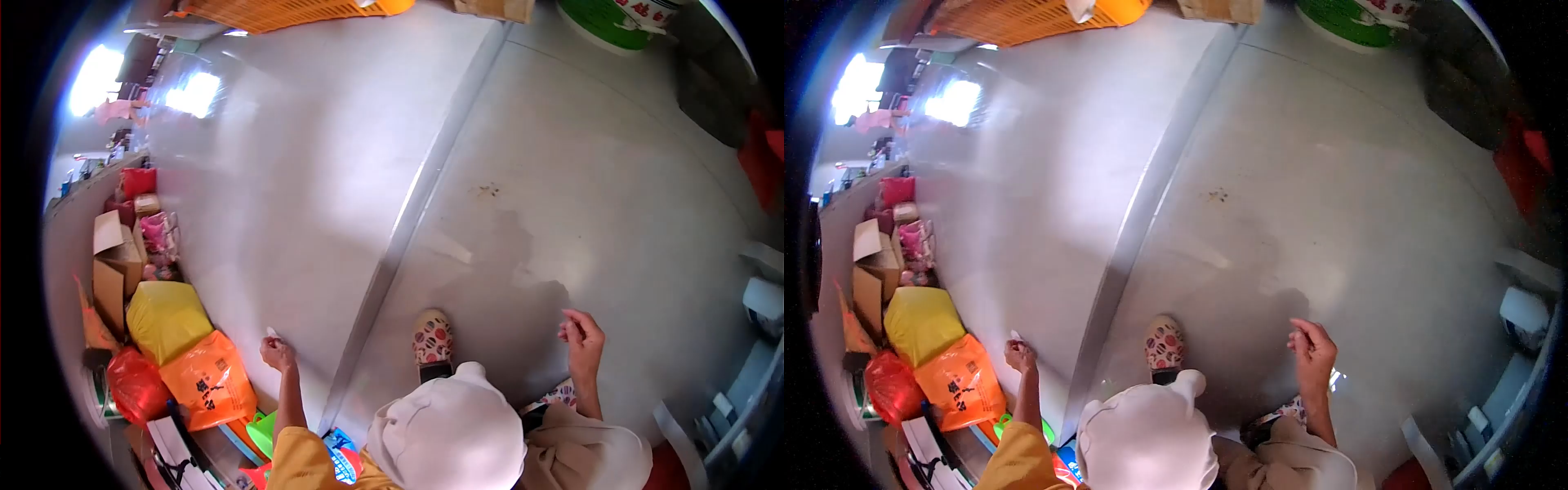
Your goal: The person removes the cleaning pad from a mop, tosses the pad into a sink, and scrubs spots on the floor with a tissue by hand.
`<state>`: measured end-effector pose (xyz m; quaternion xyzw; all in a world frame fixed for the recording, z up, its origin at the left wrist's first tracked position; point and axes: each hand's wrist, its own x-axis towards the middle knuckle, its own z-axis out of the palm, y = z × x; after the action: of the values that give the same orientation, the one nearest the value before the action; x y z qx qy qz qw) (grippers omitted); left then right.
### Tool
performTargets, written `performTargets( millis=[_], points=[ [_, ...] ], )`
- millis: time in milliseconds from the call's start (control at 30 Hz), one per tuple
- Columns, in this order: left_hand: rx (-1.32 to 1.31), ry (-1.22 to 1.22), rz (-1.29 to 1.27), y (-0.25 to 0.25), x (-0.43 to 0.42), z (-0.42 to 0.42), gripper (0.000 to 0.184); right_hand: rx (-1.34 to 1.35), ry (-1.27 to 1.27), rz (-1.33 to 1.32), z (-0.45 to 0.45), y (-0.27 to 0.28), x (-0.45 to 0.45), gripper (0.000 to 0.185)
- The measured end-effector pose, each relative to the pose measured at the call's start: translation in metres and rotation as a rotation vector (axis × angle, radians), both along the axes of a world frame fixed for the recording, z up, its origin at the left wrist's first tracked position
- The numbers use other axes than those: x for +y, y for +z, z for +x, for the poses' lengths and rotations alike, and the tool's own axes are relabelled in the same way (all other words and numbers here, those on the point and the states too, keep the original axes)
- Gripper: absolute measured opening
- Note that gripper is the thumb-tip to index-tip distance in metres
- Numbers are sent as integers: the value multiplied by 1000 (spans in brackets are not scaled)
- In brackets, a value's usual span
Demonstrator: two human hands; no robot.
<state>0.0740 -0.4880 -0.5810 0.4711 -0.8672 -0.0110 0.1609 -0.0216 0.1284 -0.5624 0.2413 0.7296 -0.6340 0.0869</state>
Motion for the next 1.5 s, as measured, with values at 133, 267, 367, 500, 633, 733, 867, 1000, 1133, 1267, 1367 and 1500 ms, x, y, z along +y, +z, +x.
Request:
performTargets(
  millis=[133,267,367,500,633,733,867,1000,1133,1267,1367,1500],
  points=[
    [-8,-213,10,8,79,-51,8,10,29,20,-5,1,-2,17],
    [25,-477,-84,12,153,-118,9,11,33,11,-14,6,-8,18],
    [87,-540,-78,11,208,-171,11,20,37,-29,-11,-6,-5,20],
    [192,-1005,267,21,304,-219,9,21,75,0,-9,2,-6,19],
    [140,-1221,807,16,391,-223,7,20,68,58,3,8,3,19],
    [250,-1082,962,43,394,-216,8,-12,63,109,14,14,14,20],
    [289,-850,652,34,288,-195,6,-56,8,124,26,-9,38,21],
    [381,-391,463,48,133,-155,11,-59,110,239,12,-14,56,22],
    [548,-126,258,12,-48,-78,7,18,340,463,-20,-13,69,19],
    [408,-25,121,3,-150,-46,6,219,655,834,-55,0,78,18],
    [223,-36,88,4,-163,-62,5,244,784,985,-78,4,90,17],
    [164,-1,142,-3,-166,-84,8,324,888,1148,-114,12,103,17]
  ],
)
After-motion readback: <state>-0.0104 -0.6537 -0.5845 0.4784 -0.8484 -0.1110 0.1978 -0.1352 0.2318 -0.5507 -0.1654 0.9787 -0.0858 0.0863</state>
